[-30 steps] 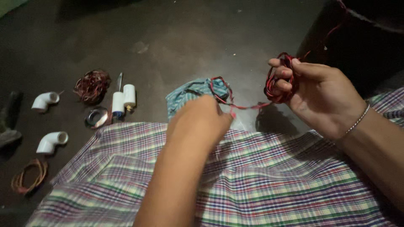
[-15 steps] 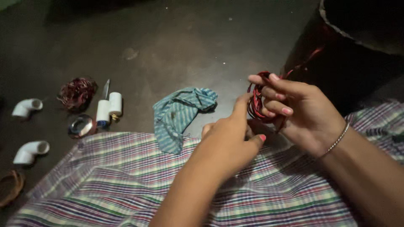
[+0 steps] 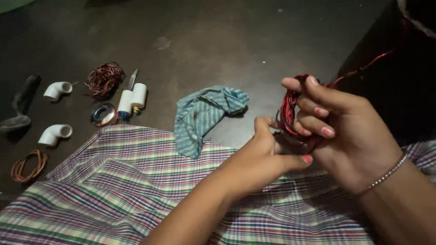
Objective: The person sits on the floor and coils a length of red and black electrical wire by hand. They wrap the wire into a neat bundle and place it on the floor.
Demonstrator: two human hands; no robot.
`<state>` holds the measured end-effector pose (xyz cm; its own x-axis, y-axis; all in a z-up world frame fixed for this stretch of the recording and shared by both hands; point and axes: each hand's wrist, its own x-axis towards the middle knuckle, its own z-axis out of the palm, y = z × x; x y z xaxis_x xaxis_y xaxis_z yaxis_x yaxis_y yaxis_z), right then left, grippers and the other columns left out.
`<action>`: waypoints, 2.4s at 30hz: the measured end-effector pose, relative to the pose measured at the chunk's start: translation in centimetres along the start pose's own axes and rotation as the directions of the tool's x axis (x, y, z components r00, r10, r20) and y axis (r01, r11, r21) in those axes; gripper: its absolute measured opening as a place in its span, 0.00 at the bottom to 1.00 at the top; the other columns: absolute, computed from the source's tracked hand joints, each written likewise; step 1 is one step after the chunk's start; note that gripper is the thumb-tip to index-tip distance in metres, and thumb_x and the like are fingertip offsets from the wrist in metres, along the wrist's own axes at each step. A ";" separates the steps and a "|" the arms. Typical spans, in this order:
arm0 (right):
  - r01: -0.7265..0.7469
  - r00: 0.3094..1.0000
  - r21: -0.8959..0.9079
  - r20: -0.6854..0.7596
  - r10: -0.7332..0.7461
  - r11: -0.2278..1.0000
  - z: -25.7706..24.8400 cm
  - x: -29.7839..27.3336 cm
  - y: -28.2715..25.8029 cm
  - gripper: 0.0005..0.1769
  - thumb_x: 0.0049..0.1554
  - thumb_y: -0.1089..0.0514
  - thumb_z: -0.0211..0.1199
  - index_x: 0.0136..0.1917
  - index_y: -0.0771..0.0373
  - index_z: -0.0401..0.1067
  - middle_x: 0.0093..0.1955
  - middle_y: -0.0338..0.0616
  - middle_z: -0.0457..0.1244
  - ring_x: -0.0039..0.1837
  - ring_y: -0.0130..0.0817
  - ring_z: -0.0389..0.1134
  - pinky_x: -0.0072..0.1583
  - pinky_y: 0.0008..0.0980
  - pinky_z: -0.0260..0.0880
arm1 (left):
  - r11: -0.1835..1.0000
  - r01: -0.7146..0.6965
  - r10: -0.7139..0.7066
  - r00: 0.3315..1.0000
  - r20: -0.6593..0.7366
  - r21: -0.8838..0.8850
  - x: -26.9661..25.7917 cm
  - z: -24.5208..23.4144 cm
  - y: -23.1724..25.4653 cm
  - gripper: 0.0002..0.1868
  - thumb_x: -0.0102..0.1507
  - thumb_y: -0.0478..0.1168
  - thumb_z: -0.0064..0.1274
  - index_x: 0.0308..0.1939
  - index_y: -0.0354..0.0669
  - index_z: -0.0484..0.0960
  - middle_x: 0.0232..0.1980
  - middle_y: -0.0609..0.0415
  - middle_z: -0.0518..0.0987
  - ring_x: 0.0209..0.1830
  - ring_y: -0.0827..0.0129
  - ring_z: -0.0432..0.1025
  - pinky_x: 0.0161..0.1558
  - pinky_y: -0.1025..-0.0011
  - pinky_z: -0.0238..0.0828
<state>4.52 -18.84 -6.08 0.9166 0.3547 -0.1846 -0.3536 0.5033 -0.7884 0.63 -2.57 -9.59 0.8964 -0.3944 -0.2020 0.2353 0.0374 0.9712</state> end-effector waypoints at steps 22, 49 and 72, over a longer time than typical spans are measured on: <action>-0.031 0.995 -0.121 -0.099 0.019 0.992 0.1 0.1 -1.1 0.25 0.70 0.46 0.52 0.58 0.72 0.73 0.25 0.25 0.48 0.25 0.17 0.44 0.35 0.23 0.54 | 0.873 0.213 -0.234 0.972 -0.006 0.439 -1.2 -6.9 3.8 0.30 0.61 0.59 0.62 0.16 0.41 0.75 0.16 0.62 0.65 0.15 0.77 0.55 0.21 0.71 0.50; -0.074 0.997 -0.871 -0.078 0.013 0.486 2.5 0.1 2.7 0.20 0.58 0.46 0.59 0.48 0.65 0.78 0.29 0.34 0.61 0.32 0.23 0.57 0.35 0.28 0.58 | 0.925 0.180 0.039 0.831 -0.556 0.335 -0.9 -3.9 6.5 0.13 0.60 0.36 0.47 0.41 0.37 0.86 0.32 0.49 0.87 0.36 0.64 0.85 0.42 0.65 0.79; -0.083 0.938 -0.451 -0.336 -0.082 0.889 4.4 -0.6 1.9 0.14 0.66 0.56 0.46 0.57 0.64 0.69 0.47 0.39 0.68 0.51 0.24 0.67 0.57 0.25 0.65 | 0.963 -0.064 0.181 0.871 -0.456 0.261 -1.2 -1.5 7.4 0.24 0.61 0.36 0.49 0.61 0.33 0.71 0.31 0.54 0.84 0.27 0.74 0.78 0.31 0.74 0.76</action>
<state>2.52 -14.61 -4.85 0.9519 0.0267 -0.3053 -0.3064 0.0626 -0.9498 1.81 -0.44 -2.39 0.9950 0.0821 -0.0576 0.0715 -0.1785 0.9813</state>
